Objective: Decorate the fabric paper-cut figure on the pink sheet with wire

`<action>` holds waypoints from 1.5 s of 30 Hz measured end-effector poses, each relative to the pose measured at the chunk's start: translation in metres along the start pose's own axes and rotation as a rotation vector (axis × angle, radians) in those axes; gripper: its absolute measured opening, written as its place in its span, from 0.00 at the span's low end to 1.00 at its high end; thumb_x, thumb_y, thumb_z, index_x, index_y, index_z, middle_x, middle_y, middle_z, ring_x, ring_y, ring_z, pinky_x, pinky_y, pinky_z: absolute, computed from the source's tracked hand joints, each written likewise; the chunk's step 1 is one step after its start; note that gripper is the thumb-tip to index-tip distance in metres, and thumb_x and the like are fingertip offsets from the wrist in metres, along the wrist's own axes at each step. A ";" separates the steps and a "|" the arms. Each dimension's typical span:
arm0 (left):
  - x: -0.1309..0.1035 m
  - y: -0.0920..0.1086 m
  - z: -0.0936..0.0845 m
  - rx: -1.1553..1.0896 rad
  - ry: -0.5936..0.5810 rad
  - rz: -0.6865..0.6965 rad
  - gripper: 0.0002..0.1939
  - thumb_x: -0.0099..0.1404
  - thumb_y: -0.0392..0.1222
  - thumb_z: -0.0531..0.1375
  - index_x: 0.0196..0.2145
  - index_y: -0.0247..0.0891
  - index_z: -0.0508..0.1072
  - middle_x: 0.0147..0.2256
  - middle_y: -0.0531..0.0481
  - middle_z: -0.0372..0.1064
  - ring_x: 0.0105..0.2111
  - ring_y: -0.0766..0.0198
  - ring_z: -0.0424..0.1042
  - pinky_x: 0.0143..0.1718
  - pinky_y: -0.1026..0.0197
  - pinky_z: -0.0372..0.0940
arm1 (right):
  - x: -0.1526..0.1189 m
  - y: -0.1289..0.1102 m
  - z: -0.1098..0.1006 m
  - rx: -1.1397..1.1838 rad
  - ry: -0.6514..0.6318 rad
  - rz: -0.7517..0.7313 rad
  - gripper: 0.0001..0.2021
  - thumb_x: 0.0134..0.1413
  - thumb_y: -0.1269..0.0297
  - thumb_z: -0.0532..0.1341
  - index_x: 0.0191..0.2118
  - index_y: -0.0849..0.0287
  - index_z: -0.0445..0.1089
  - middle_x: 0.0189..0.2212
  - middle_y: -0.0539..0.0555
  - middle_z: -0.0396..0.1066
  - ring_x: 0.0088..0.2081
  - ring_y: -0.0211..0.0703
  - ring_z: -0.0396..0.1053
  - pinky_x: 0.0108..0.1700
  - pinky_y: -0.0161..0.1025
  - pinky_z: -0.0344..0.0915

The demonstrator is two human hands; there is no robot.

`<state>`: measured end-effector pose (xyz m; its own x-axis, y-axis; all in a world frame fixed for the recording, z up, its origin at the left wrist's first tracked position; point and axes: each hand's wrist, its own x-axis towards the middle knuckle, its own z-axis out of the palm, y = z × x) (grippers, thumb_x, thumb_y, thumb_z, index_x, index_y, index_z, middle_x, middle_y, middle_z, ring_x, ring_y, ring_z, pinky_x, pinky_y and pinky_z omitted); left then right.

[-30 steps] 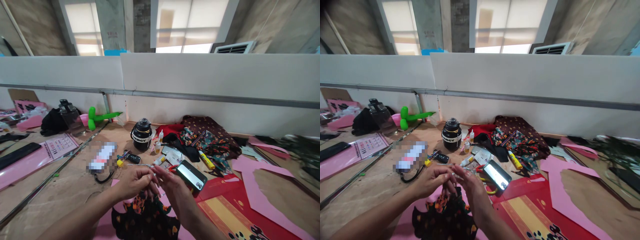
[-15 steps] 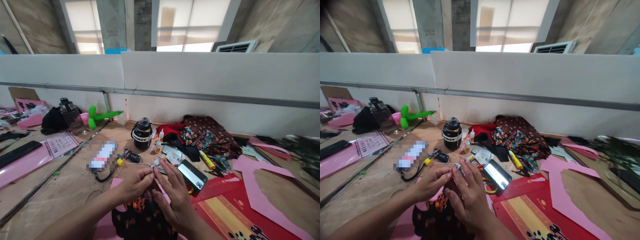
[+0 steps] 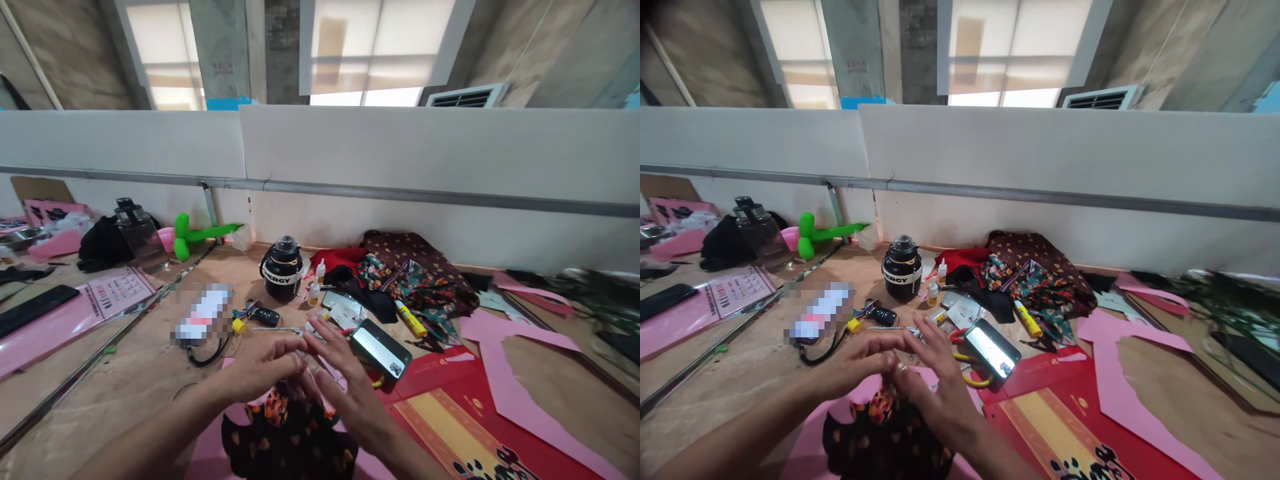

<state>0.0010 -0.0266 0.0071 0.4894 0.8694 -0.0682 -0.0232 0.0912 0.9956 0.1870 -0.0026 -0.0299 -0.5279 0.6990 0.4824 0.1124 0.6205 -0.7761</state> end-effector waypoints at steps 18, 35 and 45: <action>0.000 0.006 0.005 0.134 0.087 -0.019 0.21 0.63 0.59 0.50 0.33 0.35 0.64 0.23 0.47 0.73 0.19 0.66 0.70 0.21 0.66 0.63 | -0.005 -0.010 0.008 0.496 -0.001 0.321 0.22 0.62 0.46 0.45 0.56 0.42 0.63 0.63 0.46 0.54 0.65 0.46 0.47 0.64 0.55 0.44; 0.004 -0.001 0.002 0.113 0.090 0.006 0.18 0.66 0.54 0.50 0.32 0.34 0.65 0.23 0.46 0.75 0.18 0.67 0.70 0.19 0.68 0.63 | -0.005 -0.009 0.009 0.427 0.001 0.299 0.23 0.61 0.45 0.46 0.56 0.45 0.64 0.63 0.48 0.55 0.65 0.48 0.45 0.65 0.57 0.39; 0.005 -0.003 0.001 0.075 0.088 0.010 0.18 0.65 0.55 0.50 0.30 0.36 0.64 0.23 0.46 0.75 0.18 0.68 0.70 0.18 0.69 0.62 | -0.002 -0.010 0.010 0.549 0.008 0.307 0.21 0.61 0.46 0.48 0.55 0.44 0.66 0.62 0.47 0.56 0.65 0.46 0.47 0.65 0.55 0.39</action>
<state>0.0047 -0.0232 0.0035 0.4107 0.9097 -0.0609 0.0395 0.0490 0.9980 0.1782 -0.0138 -0.0268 -0.5336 0.8204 0.2056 -0.1920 0.1192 -0.9741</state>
